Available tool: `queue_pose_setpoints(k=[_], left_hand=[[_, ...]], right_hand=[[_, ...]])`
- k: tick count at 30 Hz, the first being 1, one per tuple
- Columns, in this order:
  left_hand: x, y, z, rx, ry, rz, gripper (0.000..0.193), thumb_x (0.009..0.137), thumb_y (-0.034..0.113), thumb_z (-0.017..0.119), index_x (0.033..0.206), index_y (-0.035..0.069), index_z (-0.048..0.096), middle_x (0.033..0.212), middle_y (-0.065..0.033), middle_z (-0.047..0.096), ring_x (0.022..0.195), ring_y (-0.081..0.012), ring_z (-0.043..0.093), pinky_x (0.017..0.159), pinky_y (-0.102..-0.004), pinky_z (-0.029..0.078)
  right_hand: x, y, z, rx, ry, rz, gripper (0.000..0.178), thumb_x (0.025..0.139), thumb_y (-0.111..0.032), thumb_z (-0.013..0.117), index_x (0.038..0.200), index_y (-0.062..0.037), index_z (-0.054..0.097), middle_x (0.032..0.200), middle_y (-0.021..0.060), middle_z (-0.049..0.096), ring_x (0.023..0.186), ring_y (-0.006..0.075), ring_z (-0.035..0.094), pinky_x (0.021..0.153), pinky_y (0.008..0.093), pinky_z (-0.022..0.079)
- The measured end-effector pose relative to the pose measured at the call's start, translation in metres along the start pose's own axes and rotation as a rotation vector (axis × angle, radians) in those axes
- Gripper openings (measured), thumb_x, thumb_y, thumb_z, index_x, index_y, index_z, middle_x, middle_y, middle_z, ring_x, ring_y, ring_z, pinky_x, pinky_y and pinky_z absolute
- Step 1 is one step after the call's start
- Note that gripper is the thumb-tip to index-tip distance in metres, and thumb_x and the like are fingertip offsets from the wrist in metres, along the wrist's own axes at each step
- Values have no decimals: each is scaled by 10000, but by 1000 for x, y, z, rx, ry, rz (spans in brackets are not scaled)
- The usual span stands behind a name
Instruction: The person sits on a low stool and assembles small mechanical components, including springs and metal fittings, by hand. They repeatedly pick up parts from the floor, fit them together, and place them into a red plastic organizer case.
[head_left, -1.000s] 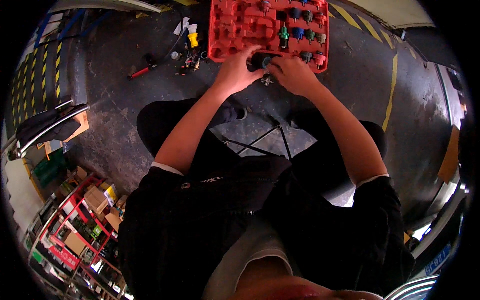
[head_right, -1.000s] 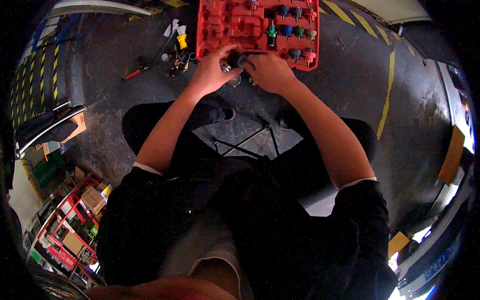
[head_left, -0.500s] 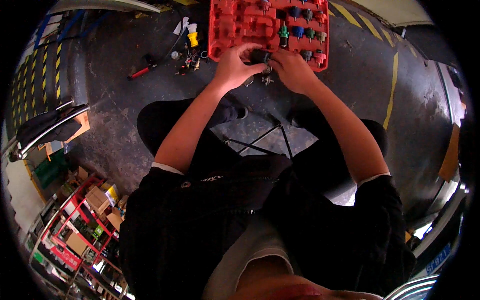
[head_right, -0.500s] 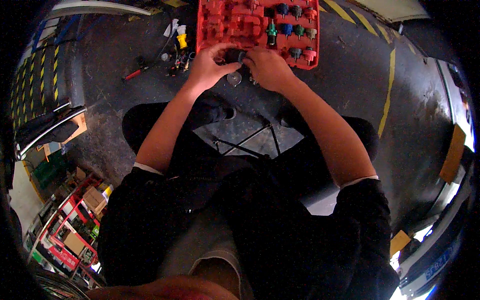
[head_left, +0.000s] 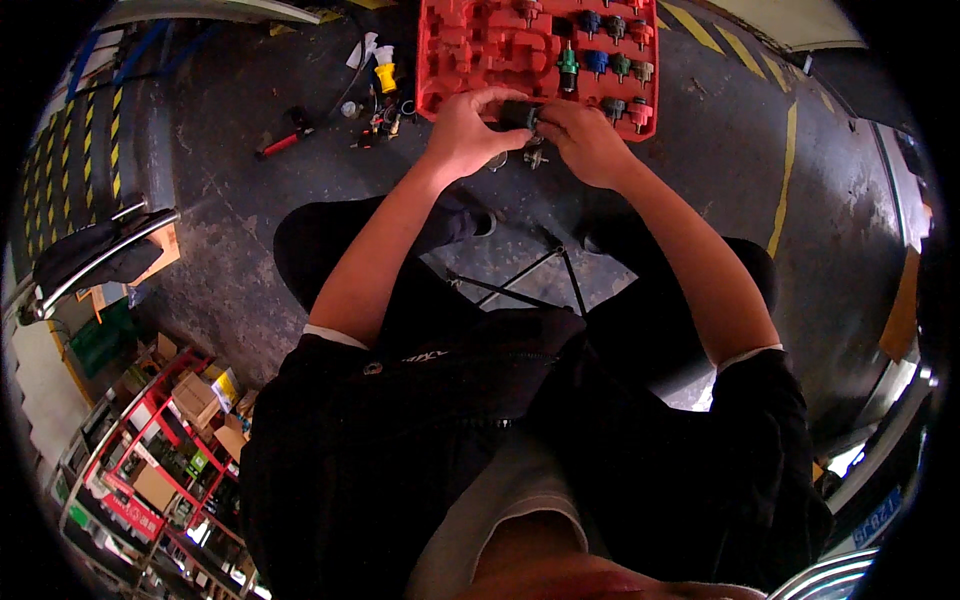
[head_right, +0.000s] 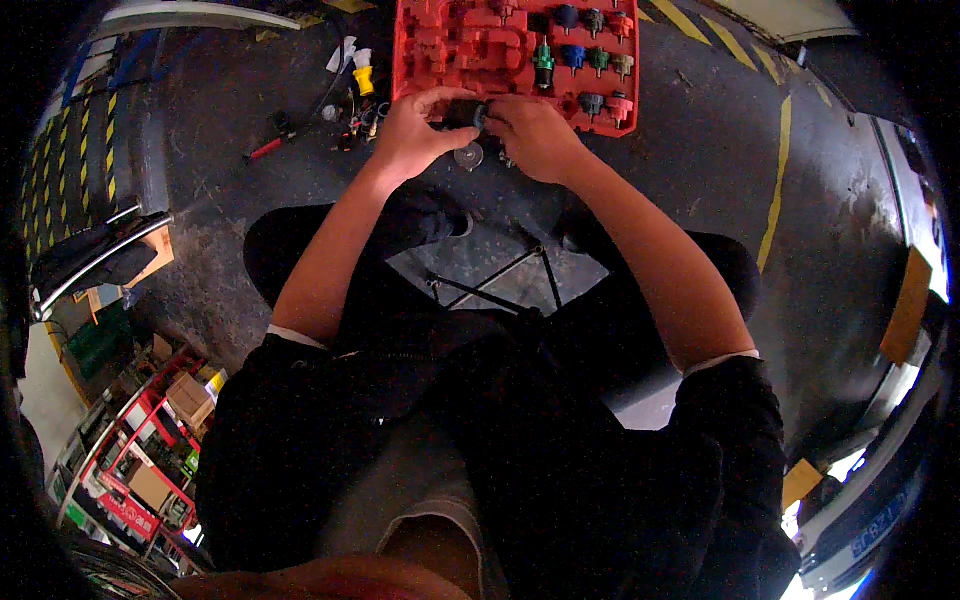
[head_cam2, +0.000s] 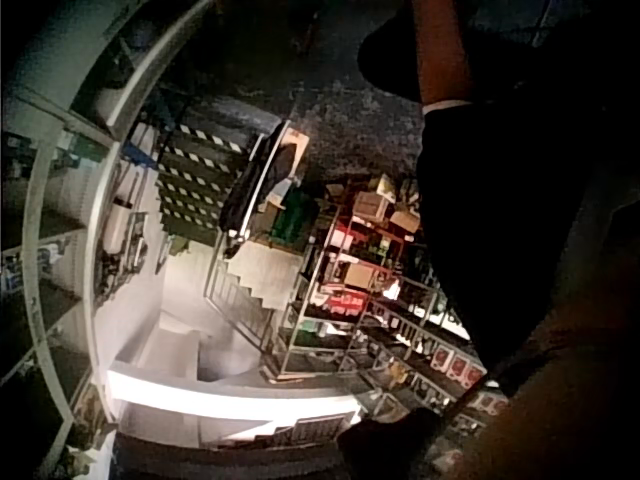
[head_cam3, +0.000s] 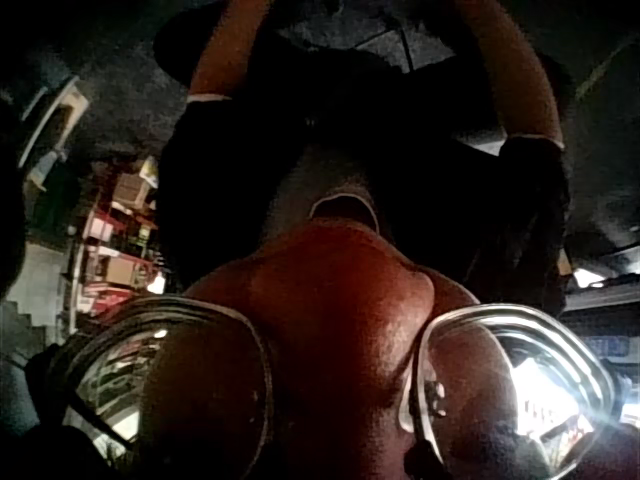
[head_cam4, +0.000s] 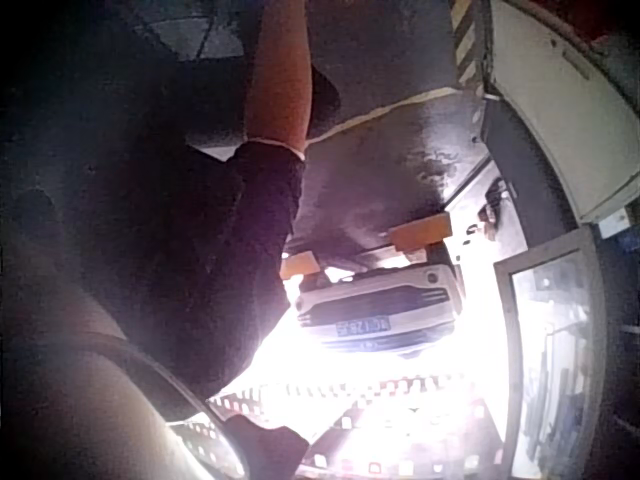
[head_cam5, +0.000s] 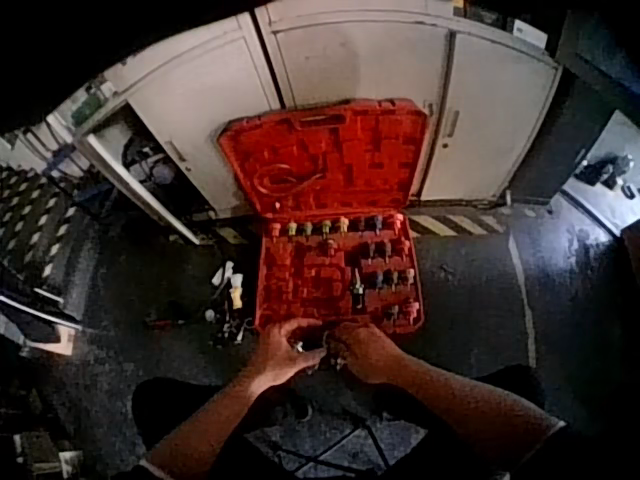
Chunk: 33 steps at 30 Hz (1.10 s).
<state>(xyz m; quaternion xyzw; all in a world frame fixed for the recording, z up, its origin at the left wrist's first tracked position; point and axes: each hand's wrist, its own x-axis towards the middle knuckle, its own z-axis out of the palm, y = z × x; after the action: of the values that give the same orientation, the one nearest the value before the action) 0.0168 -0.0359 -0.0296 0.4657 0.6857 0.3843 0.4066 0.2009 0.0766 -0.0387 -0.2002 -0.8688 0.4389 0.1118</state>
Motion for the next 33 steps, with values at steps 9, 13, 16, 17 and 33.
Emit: queue_pose_setpoints(k=[9,13,16,17,33], left_hand=[[0,-11,-2,16,-2,16,460,702,204,795,1136,73,719,908,-63,742,806,-116,695,736,-278,546],[0,-7,-2,-18,-28,7,465,702,212,795,1138,71,716,924,-68,744,813,-122,695,736,-280,546],[2,-13,-4,33,-12,90,459,711,180,796,1145,61,709,936,-73,744,818,-124,697,743,-278,550],[1,-7,-4,31,-24,52,458,713,171,796,1147,56,707,943,-71,744,826,-126,697,752,-281,550],[1,1,-11,-39,-128,-73,467,729,84,800,1180,37,685,1040,-39,718,932,-115,664,845,-289,541]], right_hand=[[-3,-1,3,22,17,-7,212,936,-170,557,974,28,622,973,233,632,964,444,609,839,513,486],[-3,-1,1,62,-17,37,212,935,-175,564,977,23,629,987,231,636,974,441,610,839,513,485],[-2,1,2,47,-30,30,215,933,-177,568,991,19,636,995,226,640,979,433,615,844,509,488],[-2,1,2,49,-31,45,219,933,-180,568,996,18,638,994,225,641,980,431,617,846,508,489],[0,-1,-1,55,-69,39,246,936,-212,572,956,22,645,941,226,654,936,436,629,821,498,495]])
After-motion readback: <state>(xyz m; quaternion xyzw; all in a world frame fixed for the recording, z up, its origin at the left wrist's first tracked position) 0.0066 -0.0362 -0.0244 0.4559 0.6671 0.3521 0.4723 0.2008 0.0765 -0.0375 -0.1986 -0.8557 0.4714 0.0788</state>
